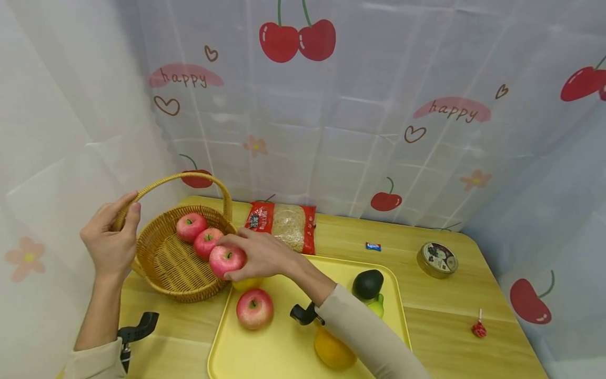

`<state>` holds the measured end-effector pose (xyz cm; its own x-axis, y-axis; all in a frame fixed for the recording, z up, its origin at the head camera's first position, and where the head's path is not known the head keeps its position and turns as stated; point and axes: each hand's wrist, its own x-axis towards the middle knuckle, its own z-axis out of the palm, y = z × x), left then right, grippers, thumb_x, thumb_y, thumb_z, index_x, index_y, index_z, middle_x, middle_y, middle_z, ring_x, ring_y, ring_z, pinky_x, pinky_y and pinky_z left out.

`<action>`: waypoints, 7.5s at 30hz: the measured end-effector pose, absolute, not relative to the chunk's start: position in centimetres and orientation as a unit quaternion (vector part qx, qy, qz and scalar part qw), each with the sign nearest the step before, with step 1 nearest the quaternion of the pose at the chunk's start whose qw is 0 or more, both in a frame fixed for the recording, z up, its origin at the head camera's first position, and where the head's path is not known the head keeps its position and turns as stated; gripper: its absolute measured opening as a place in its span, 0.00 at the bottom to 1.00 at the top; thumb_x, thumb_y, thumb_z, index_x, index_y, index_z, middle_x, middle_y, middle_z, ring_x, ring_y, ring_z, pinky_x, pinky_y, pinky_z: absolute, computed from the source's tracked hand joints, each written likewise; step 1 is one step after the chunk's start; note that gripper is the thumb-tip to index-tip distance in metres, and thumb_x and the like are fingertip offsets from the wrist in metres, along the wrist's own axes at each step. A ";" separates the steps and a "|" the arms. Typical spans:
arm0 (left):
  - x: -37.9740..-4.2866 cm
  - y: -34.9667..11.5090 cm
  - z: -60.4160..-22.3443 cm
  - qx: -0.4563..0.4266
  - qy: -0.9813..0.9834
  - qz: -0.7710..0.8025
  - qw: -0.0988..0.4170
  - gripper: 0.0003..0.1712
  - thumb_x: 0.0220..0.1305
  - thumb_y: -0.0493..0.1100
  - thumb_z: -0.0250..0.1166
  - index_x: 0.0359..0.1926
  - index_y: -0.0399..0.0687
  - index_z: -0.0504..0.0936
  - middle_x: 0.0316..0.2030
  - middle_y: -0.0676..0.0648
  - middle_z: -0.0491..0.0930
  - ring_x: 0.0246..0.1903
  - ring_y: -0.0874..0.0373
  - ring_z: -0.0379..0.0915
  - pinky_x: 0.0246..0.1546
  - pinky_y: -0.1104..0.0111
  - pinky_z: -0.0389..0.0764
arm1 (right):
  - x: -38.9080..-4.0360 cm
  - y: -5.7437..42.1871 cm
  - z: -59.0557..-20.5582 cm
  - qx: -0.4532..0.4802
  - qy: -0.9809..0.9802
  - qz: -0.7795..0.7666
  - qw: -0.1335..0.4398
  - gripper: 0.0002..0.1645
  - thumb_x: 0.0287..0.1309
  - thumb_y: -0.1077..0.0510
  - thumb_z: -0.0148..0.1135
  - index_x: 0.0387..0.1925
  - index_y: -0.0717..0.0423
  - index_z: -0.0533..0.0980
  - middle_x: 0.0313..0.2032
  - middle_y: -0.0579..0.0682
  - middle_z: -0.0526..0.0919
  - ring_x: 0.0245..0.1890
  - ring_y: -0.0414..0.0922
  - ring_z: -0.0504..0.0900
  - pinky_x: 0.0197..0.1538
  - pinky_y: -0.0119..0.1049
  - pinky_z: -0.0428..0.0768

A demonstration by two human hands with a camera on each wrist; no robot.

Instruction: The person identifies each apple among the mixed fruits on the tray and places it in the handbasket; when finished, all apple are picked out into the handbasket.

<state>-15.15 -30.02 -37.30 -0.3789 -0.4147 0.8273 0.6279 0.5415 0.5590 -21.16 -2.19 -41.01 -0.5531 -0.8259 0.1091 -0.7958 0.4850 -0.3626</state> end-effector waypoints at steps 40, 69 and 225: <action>-15.1 -30.1 -37.3 -0.072 -0.689 -0.465 0.552 0.09 0.61 0.27 0.66 0.43 0.28 0.87 0.26 0.64 0.77 0.20 0.68 0.54 0.24 0.80 0.54 | -22.7 -5.2 -41.7 -0.464 0.866 -0.179 0.058 0.43 0.54 0.30 0.65 0.71 0.26 0.64 0.53 0.41 0.72 0.40 0.37 0.74 0.39 0.31 0.75; -15.2 -30.2 -37.3 -0.077 -0.689 -0.466 0.550 0.09 0.62 0.26 0.66 0.43 0.28 0.87 0.26 0.63 0.77 0.20 0.67 0.54 0.24 0.80 0.55 | -23.6 -7.2 -42.4 -0.486 0.856 -0.157 0.081 0.40 0.53 0.30 0.66 0.67 0.29 0.67 0.46 0.38 0.72 0.42 0.35 0.72 0.41 0.28 0.73; -15.6 -30.5 -37.9 -0.104 -0.648 -0.511 0.555 0.08 0.57 0.23 0.68 0.40 0.24 0.86 0.29 0.54 0.85 0.24 0.68 0.68 0.28 0.82 0.66 | -25.2 -6.4 -41.1 -0.467 0.879 -0.087 0.041 0.38 0.62 0.34 0.64 0.70 0.37 0.68 0.64 0.44 0.71 0.62 0.42 0.72 0.63 0.36 0.73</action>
<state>-15.58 -30.54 -37.92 -0.3627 -0.4314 0.8261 0.7022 0.4563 0.5466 -25.19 -6.37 -41.10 -0.5604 -0.8281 0.0083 -0.8138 0.5488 -0.1909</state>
